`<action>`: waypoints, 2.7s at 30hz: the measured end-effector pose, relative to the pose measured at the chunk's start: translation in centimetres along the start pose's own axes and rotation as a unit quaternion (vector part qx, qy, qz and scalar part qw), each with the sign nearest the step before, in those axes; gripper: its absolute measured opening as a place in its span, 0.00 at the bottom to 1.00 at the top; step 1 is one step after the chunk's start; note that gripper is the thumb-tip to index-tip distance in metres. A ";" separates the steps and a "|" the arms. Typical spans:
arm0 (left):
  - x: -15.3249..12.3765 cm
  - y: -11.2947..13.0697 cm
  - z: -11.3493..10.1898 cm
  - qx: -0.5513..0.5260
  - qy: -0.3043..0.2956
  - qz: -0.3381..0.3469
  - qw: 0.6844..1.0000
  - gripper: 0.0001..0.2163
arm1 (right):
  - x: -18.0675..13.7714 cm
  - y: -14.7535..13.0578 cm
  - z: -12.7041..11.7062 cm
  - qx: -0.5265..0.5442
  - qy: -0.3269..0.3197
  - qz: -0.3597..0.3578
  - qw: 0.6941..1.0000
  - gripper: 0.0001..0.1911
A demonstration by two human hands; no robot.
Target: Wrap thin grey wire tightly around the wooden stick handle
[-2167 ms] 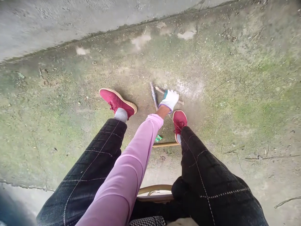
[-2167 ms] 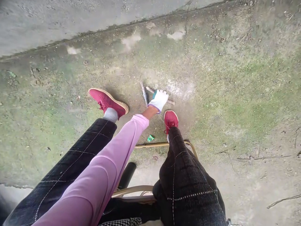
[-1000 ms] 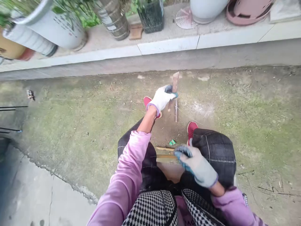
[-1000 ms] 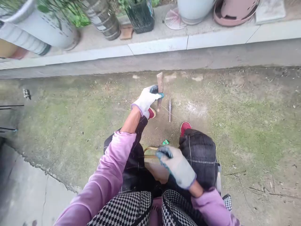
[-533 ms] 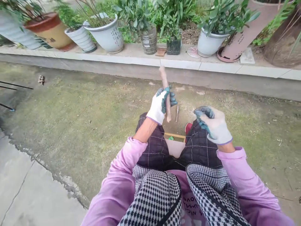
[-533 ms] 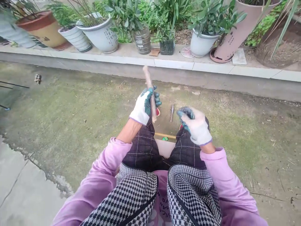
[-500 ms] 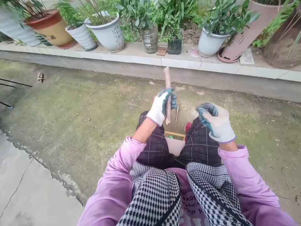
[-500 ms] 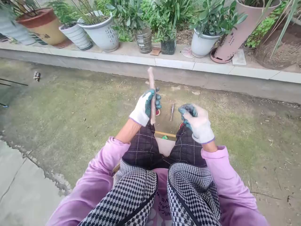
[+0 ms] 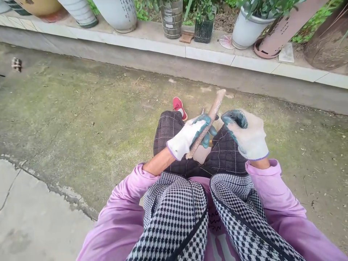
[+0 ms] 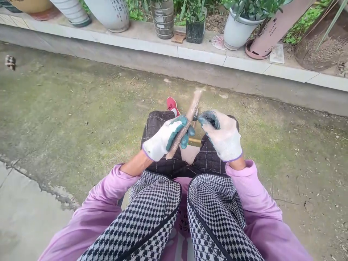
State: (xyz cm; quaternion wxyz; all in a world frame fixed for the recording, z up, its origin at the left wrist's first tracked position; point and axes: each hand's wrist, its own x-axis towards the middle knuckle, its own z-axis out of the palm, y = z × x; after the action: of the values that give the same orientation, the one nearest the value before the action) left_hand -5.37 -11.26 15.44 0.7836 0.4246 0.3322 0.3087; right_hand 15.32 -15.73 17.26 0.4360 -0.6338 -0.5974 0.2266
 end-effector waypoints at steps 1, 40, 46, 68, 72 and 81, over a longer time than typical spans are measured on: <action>-0.1 -0.1 0.2 0.007 0.010 -0.001 1.000 0.17 | -0.1 0.1 0.2 -0.002 -0.004 0.002 1.000 0.10; -0.4 0.5 -2.4 0.339 0.123 0.051 0.931 0.10 | -0.6 -1.3 -0.2 -0.327 -0.275 -0.099 0.899 0.09; 0.0 -0.1 -2.6 0.117 0.060 -0.039 0.991 0.14 | -1.1 0.2 -1.5 -0.155 -0.200 -0.087 0.964 0.13; -0.4 -1.5 -2.4 0.228 -0.022 -0.053 0.972 0.21 | -0.1 -0.2 -2.8 -0.444 -0.223 -0.172 0.851 0.10; -0.3 -1.8 -2.7 0.219 -0.032 -0.070 0.973 0.19 | 0.0 0.2 -2.7 -0.430 -0.222 -0.177 0.857 0.09; -0.4 -2.4 -3.1 0.191 -0.015 -0.062 0.980 0.24 | 0.2 1.1 -2.7 -0.406 -0.236 -0.161 0.868 0.10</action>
State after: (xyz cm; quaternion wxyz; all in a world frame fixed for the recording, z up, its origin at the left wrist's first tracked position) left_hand -7.56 -11.21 12.20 0.7107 0.5495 0.3989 0.1839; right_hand 18.18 -16.24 17.76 0.0167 -0.5774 -0.8156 0.0337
